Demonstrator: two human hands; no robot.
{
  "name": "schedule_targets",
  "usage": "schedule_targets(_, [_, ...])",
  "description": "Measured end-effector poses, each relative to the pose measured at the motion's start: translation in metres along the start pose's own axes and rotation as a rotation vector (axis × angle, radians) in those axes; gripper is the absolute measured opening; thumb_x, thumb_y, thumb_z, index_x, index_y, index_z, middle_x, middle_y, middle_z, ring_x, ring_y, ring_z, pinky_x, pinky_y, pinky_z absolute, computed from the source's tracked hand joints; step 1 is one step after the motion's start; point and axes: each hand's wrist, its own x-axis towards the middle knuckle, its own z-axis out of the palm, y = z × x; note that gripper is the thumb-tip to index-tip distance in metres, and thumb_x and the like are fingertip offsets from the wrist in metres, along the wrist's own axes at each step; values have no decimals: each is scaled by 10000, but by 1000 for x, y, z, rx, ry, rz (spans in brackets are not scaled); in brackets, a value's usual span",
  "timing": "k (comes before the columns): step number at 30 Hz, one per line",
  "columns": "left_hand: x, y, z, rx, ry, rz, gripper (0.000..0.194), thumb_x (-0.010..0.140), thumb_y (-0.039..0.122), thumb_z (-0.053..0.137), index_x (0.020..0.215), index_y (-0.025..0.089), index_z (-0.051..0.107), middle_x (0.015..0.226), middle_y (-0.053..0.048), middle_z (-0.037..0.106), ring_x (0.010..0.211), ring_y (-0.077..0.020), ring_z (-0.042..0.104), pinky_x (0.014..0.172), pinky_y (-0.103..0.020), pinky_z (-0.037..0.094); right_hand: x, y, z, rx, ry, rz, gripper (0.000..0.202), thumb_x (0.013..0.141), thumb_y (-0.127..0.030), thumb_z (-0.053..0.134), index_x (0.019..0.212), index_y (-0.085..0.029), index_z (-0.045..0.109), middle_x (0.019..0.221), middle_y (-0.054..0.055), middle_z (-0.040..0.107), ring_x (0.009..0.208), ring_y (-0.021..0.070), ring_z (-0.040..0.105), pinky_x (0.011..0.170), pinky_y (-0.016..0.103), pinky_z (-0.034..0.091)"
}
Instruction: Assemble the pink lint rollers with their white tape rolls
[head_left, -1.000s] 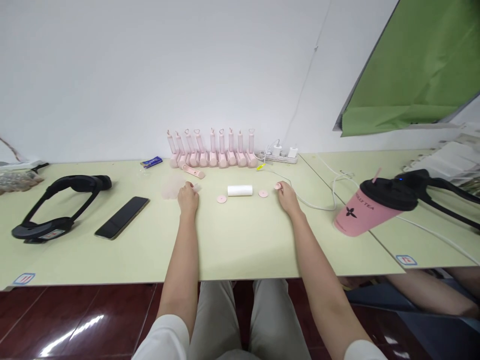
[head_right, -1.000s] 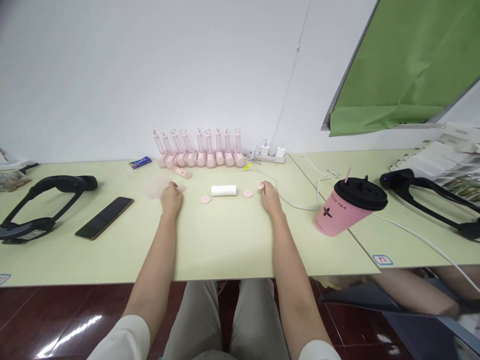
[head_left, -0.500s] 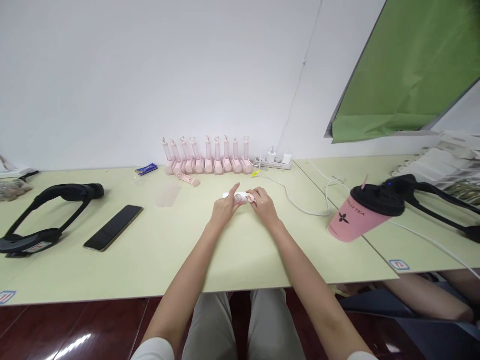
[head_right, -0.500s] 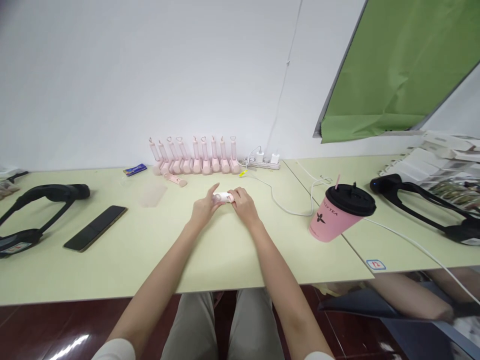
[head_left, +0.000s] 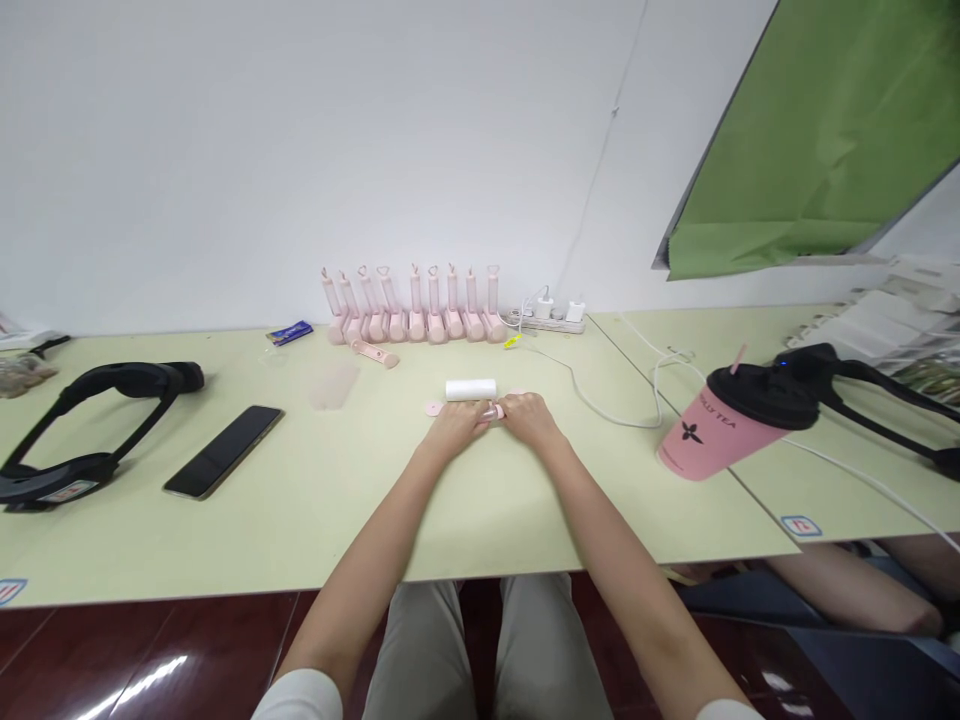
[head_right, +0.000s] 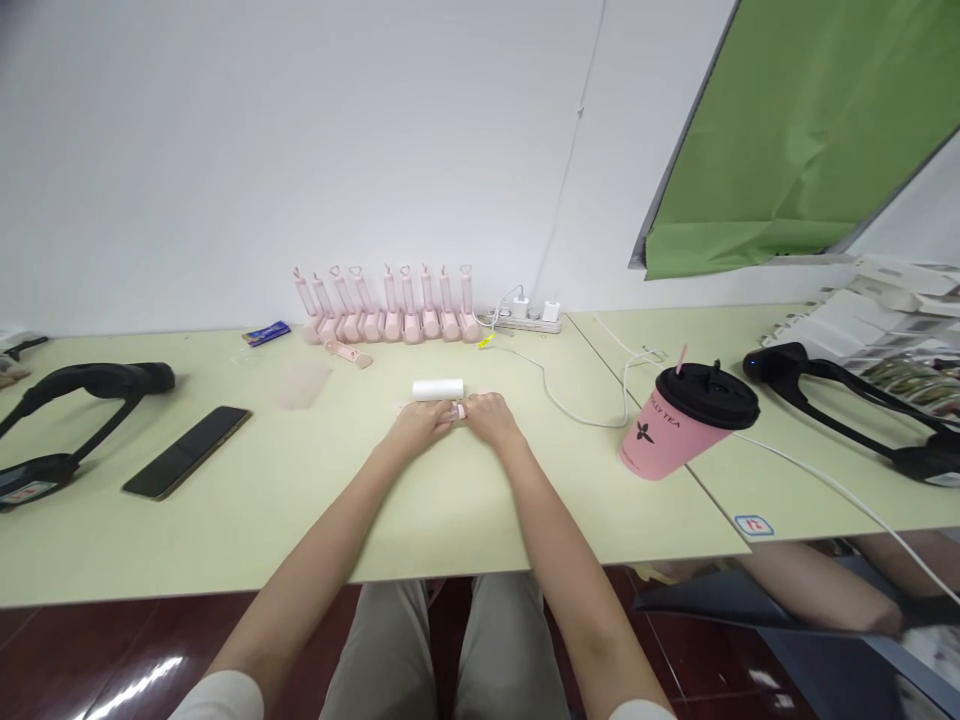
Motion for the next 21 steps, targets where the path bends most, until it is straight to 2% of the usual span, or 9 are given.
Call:
schedule_targets(8, [1,-5,13,104,-112,75,212,840,301,411,938,149,522,776,-88,631,747,-219,611,649,-292,418,2,-4,6,-8,-69,-100,270,841,-271,406,801,-125,629,843,122,662,751,192,594,619,259,327])
schedule_targets(15, [5,-2,9,138,-164,127,215,843,288,415,933,119,514,800,-115,629,790,-221,612,659,-287,419,6,-4,5,-38,-161,-155,221,778,-142,427,812,-84,637,832,155,656,784,202,592,664,263,351])
schedule_targets(21, [6,1,15,110,-155,63,237,846,306,402,956,120,502,817,-121,626,801,-229,608,664,-295,420,7,-7,5,-23,-158,-115,226,757,-125,426,800,-80,644,808,164,646,787,217,591,663,271,366])
